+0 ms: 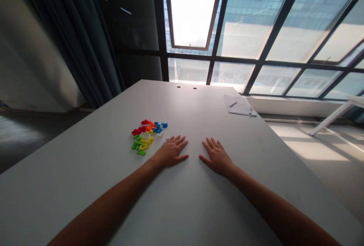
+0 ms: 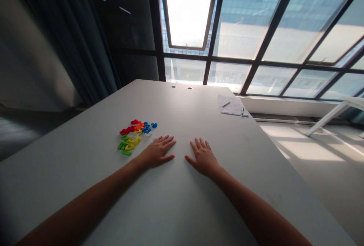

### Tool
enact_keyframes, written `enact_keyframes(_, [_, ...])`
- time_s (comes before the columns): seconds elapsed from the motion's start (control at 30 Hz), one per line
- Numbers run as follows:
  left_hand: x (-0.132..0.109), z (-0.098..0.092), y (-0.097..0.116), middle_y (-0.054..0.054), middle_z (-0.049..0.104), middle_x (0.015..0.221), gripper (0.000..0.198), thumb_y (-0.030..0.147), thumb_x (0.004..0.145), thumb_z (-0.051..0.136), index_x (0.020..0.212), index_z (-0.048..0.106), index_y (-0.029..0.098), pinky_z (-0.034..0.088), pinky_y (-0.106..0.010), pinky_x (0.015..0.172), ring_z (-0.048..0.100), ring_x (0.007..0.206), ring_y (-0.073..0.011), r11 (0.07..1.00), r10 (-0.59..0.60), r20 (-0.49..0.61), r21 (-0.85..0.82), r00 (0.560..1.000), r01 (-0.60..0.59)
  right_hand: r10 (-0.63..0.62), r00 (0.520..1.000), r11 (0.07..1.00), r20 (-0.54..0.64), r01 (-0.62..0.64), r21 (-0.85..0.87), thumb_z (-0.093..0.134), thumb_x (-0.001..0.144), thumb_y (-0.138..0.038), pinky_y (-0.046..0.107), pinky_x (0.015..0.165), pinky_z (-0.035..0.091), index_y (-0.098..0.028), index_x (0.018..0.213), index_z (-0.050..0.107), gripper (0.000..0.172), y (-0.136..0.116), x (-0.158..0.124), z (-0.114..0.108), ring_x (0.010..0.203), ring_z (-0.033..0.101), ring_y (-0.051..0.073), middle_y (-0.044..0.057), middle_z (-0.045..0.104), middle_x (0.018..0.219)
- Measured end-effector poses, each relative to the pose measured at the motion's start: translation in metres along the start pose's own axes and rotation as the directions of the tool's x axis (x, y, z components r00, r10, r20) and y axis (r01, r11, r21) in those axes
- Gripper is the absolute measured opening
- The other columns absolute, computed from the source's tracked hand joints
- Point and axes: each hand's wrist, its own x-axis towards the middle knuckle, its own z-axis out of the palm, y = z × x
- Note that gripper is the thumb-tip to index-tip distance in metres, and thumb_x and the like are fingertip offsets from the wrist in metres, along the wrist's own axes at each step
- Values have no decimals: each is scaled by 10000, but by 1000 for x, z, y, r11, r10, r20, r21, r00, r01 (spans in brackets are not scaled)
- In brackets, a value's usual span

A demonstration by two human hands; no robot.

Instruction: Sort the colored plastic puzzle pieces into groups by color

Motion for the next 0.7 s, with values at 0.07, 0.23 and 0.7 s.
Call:
enact_keyframes(0.07, [0,-7,-2,-84,456,1587,616,575,968,525,1500,515,265,271,-534,1246,368,1496,-314,999,22,-49,29,999,-20,0,1000,1000,-3,0,2,334,994,-703,530,1252,151,-143,1571,395,806,-1,0,-1,1558,202,355,195,283,1659])
enact_keyframes(0.23, [2,-32,-29,-75,405,1618,611,584,943,558,1483,536,300,130,-591,1268,247,1540,-361,982,-64,-259,158,964,107,7,1000,1000,13,-7,6,359,999,-679,521,1255,150,-146,1565,406,779,-4,0,-5,1555,210,355,191,291,1658])
enact_keyframes(0.7, [1,-49,-163,-118,348,1645,813,771,959,257,1623,278,303,244,-544,1201,296,1513,-380,835,-536,6,147,844,530,29,998,999,50,-31,37,394,995,-659,535,1258,114,-137,1575,388,780,-6,1,-10,1563,170,364,190,277,1663])
